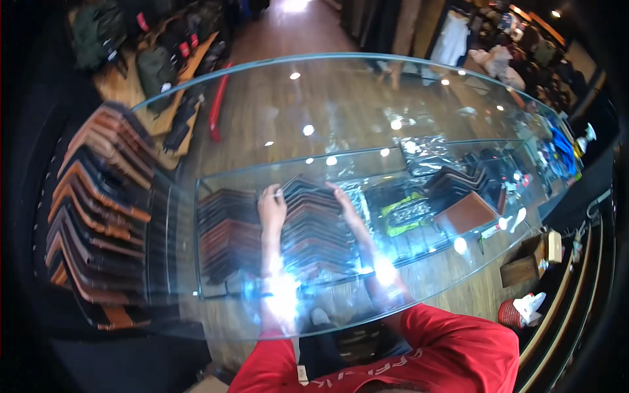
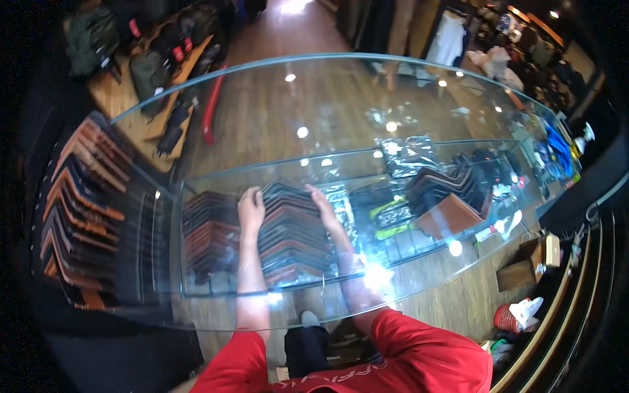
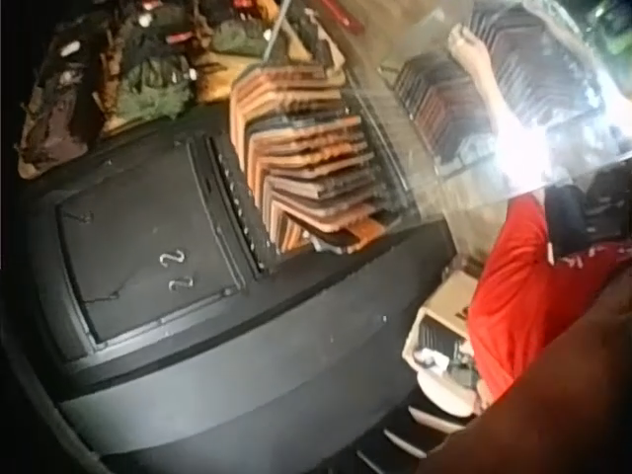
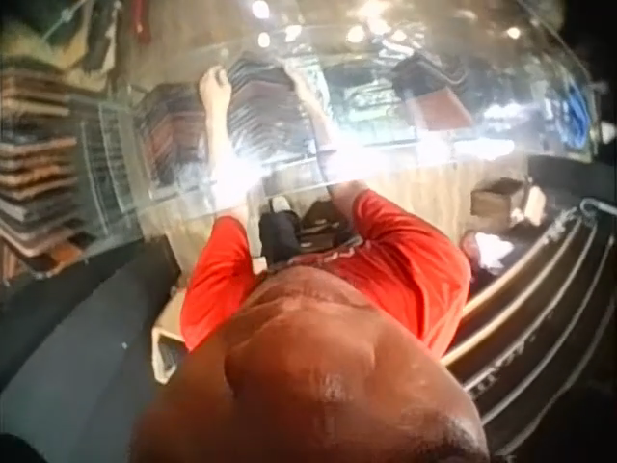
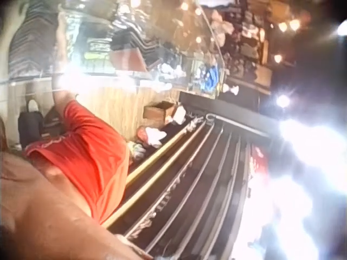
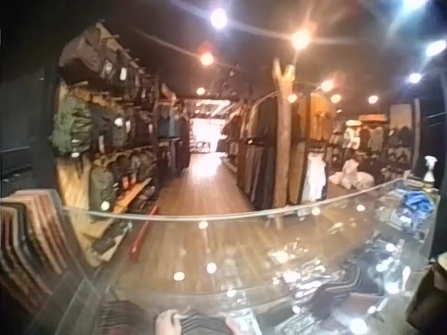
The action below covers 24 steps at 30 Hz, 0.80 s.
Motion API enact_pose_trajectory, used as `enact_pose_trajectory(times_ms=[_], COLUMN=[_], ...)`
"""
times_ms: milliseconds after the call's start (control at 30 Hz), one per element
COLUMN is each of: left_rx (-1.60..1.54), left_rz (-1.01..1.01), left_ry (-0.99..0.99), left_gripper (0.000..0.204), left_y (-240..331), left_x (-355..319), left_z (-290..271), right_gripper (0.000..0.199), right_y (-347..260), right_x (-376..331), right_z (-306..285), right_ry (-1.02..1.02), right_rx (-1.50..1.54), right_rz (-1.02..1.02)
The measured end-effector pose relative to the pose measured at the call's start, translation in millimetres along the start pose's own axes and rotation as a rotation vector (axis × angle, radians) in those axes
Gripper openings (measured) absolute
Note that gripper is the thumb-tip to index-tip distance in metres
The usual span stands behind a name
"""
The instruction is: Organizing and cleaning leather wallets on a glass display counter in a retail environment.
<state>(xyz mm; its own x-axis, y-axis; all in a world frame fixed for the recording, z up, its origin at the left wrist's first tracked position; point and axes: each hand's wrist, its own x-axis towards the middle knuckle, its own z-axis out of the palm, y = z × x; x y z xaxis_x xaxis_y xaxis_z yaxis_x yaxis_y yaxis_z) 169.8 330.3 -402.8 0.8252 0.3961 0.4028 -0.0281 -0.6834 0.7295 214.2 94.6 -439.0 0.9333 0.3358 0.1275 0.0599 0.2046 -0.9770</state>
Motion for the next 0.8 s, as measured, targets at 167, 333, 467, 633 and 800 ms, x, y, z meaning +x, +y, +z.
enact_pose_trajectory(times_ms=[167, 333, 467, 633, 800], left_rx=[0.031, -0.029, -0.072, 0.008, 0.069], left_rz=[0.013, -0.202, -0.038, 0.022, 0.015], left_ry=[-0.111, -0.176, -0.147, -0.246, -0.185], left_gripper=[0.029, 0.035, 0.038, 0.038, 0.034], left_y=[10.9, 9.8, 14.3, 19.7, 18.0], left_x=[2.9, 3.5, 2.0, 8.5, 8.2], left_z=[11.6, 5.9, 2.0, -0.1, 2.8], right_gripper=[0.052, 0.048, 0.045, 0.038, 0.034], right_y=[13.6, 6.9, -4.4, -11.9, -16.3], right_x=[17.2, 25.5, 22.4, 27.2, 16.5], right_z=[-35.1, -20.2, -17.2, -22.9, -14.8], right_ry=[0.044, 0.034, -0.010, -0.091, -0.021], right_rx=[0.067, -0.015, -0.087, -0.341, -0.366], right_rz=[0.061, 0.025, 0.001, -0.132, -0.219])
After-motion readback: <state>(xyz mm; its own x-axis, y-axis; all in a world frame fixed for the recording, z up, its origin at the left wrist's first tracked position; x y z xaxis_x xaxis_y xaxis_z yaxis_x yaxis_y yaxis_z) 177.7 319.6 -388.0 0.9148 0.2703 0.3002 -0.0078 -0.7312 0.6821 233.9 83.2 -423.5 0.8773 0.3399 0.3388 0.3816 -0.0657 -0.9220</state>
